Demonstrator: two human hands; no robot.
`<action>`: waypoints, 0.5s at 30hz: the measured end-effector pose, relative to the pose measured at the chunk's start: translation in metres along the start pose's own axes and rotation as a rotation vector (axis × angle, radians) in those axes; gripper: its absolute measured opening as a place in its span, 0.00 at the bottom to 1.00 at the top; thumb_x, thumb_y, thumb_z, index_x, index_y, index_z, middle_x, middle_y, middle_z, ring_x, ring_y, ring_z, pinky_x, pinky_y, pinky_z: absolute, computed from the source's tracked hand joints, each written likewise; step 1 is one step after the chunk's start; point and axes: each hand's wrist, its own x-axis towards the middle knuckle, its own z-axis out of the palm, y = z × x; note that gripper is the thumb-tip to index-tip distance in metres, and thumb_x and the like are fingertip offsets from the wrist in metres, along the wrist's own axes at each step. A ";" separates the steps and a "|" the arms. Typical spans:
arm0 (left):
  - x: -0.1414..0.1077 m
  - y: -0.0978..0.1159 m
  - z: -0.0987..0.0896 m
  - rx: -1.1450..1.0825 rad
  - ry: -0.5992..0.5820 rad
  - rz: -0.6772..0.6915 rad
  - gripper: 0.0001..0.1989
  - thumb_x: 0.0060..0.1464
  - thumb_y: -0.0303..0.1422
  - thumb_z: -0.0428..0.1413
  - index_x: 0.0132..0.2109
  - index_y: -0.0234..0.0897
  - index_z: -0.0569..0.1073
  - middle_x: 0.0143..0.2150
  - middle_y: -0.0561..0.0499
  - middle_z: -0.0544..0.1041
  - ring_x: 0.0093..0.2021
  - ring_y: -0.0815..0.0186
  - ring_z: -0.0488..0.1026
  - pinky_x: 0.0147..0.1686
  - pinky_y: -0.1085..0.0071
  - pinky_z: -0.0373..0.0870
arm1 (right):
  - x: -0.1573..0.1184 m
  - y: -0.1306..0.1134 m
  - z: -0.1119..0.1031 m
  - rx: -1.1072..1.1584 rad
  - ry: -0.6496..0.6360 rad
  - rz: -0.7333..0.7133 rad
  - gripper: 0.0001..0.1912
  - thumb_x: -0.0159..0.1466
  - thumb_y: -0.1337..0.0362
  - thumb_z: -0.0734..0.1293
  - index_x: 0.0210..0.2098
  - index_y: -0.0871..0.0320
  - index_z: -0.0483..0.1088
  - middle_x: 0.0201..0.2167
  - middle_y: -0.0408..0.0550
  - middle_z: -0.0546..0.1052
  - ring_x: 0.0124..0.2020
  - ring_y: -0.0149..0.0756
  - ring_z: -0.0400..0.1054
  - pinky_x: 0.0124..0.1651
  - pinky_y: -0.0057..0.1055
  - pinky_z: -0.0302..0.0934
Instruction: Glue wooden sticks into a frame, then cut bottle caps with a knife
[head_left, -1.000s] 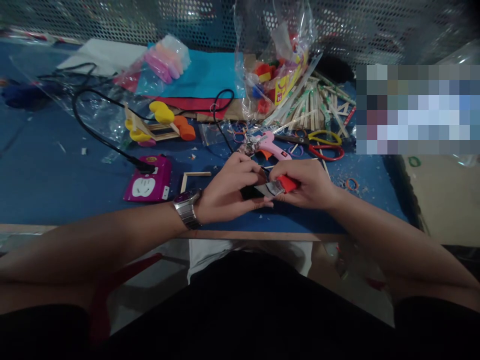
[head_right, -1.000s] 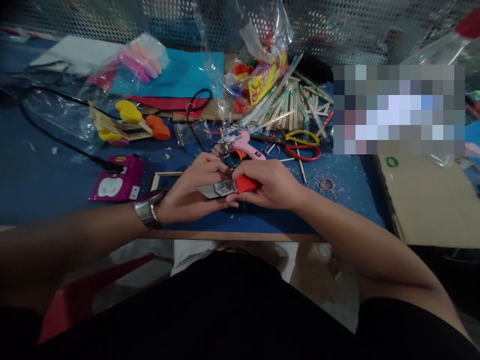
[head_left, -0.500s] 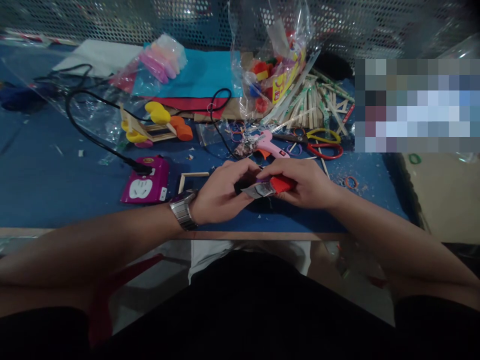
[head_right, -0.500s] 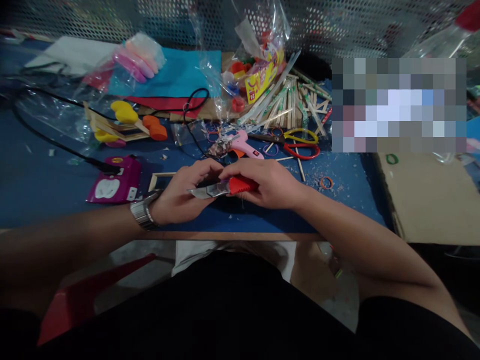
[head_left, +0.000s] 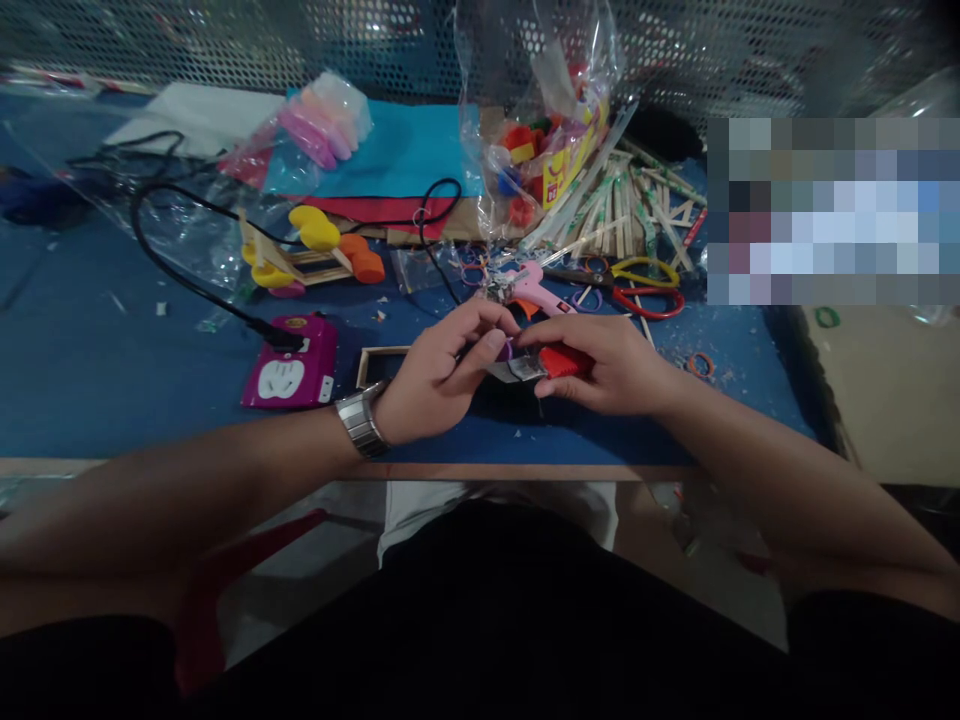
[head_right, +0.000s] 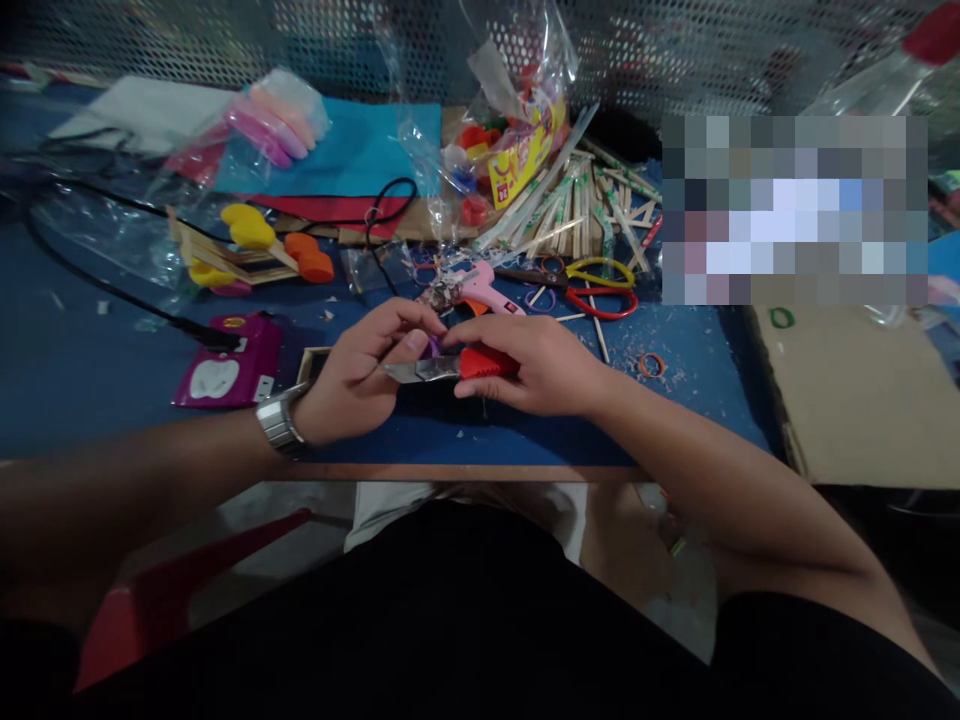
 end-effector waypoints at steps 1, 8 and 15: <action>0.001 0.001 -0.001 0.007 0.012 -0.001 0.12 0.76 0.42 0.52 0.49 0.39 0.75 0.39 0.50 0.77 0.35 0.67 0.73 0.37 0.68 0.72 | 0.000 0.000 -0.001 0.001 -0.009 0.009 0.30 0.72 0.40 0.70 0.58 0.58 0.77 0.50 0.52 0.86 0.48 0.40 0.83 0.50 0.29 0.70; -0.001 0.006 -0.008 0.065 0.070 -0.037 0.18 0.77 0.45 0.50 0.47 0.40 0.79 0.40 0.48 0.80 0.37 0.65 0.75 0.39 0.65 0.73 | 0.000 0.002 -0.006 -0.037 -0.107 0.056 0.30 0.75 0.39 0.64 0.56 0.59 0.78 0.46 0.54 0.86 0.45 0.42 0.81 0.46 0.32 0.68; -0.004 0.006 -0.006 -0.198 -0.023 -0.139 0.22 0.76 0.50 0.49 0.46 0.39 0.79 0.33 0.50 0.74 0.25 0.70 0.69 0.22 0.71 0.68 | 0.002 -0.001 -0.008 -0.065 -0.141 0.080 0.27 0.76 0.40 0.64 0.51 0.58 0.79 0.40 0.51 0.85 0.41 0.41 0.80 0.43 0.32 0.65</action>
